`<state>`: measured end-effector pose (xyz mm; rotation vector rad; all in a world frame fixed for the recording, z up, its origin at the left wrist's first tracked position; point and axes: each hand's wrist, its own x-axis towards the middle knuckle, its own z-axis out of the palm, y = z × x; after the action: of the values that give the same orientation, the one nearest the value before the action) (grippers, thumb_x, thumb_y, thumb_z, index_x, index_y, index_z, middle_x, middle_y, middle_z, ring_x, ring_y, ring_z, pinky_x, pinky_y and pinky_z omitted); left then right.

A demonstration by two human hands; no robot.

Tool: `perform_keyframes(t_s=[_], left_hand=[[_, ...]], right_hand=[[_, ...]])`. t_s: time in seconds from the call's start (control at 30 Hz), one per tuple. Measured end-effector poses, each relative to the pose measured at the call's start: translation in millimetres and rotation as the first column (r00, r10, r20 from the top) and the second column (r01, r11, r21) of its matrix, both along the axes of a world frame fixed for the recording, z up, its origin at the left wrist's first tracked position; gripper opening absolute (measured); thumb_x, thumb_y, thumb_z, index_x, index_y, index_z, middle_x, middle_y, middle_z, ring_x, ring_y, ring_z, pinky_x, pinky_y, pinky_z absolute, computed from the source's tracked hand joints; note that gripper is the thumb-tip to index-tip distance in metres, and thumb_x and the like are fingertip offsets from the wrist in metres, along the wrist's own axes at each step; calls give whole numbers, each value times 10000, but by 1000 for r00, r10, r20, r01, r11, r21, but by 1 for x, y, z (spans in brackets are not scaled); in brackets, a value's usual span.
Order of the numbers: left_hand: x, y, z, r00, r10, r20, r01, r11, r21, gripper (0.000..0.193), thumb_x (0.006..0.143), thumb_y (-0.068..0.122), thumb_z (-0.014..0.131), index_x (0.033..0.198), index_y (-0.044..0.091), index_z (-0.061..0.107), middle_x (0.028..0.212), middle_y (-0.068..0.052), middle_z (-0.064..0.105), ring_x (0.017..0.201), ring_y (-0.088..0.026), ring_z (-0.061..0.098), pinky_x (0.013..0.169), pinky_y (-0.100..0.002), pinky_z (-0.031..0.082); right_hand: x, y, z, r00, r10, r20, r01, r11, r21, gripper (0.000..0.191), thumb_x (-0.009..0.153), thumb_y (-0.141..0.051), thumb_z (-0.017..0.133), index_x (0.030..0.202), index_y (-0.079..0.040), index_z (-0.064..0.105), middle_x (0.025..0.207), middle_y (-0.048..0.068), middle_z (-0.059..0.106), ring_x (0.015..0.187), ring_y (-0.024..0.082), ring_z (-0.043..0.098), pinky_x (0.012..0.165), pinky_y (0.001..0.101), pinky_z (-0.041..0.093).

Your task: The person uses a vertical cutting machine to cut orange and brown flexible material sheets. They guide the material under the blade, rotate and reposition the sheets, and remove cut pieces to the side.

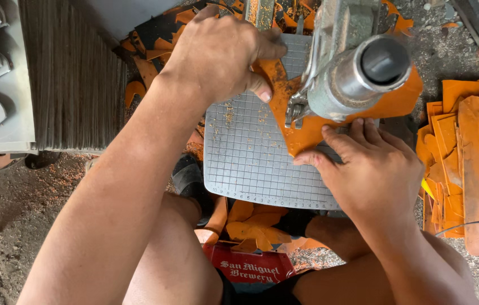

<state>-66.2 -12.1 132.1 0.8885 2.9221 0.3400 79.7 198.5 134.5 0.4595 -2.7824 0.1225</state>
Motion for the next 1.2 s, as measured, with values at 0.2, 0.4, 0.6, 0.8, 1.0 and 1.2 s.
perform_keyframes(t_s=[0.2, 0.4, 0.6, 0.8, 1.0, 1.2], left_hand=[[-8, 8, 9, 996, 45, 81, -38, 995, -87, 653, 646, 453, 822, 1283, 413, 681, 996, 30, 774, 1018, -176, 698, 1128, -468, 341], [-18, 13, 4, 1000, -12, 23, 14, 996, -87, 677, 614, 464, 838, 1271, 419, 684, 895, 19, 785, 975, -191, 699, 1098, -463, 348], [-2, 3, -6, 976, 60, -211, -43, 995, 86, 588, 668, 331, 846, 1226, 193, 723, 986, -87, 773, 917, -270, 728, 1024, -515, 456], [118, 3, -2, 971, 232, -61, -196, 912, 360, 342, 779, 342, 861, 944, 71, 735, 987, -151, 685, 948, -345, 668, 791, -453, 557], [130, 14, -26, 974, 220, -61, -170, 878, 447, 229, 838, 276, 812, 954, 88, 751, 987, -75, 670, 985, -299, 654, 869, -435, 527], [111, -4, -32, 986, 70, -153, 17, 862, 507, 202, 860, 235, 774, 993, 85, 749, 965, -57, 682, 964, -300, 658, 854, -410, 548]], right_hand=[[-3, 12, 16, 997, 75, -7, -74, 988, 137, 427, 692, -479, 830, 934, -128, 832, 887, 44, 762, 789, 245, 718, 718, 381, 551], [-62, 57, -2, 935, 351, 52, -322, 901, -292, 477, 592, -412, 934, 968, -158, 787, 1062, 23, 771, 1106, 288, 656, 1018, 462, 494], [-67, 73, -26, 928, 346, 138, -249, 851, -462, 570, 594, -402, 968, 1030, -91, 772, 1177, 48, 737, 1181, 236, 635, 1108, 443, 469], [-35, 59, -24, 984, 168, 59, -131, 910, -393, 603, 629, -398, 960, 1121, -99, 785, 1330, 84, 704, 1237, 306, 584, 1094, 435, 458], [3, 46, -31, 999, 36, 14, -30, 959, -281, 508, 697, -395, 951, 1099, -130, 790, 1389, 91, 641, 1229, 330, 562, 1083, 481, 434], [28, 29, -22, 999, -37, 31, 44, 963, -266, 488, 781, -402, 892, 1179, -145, 776, 1402, 124, 571, 1239, 393, 480, 1096, 496, 408]])
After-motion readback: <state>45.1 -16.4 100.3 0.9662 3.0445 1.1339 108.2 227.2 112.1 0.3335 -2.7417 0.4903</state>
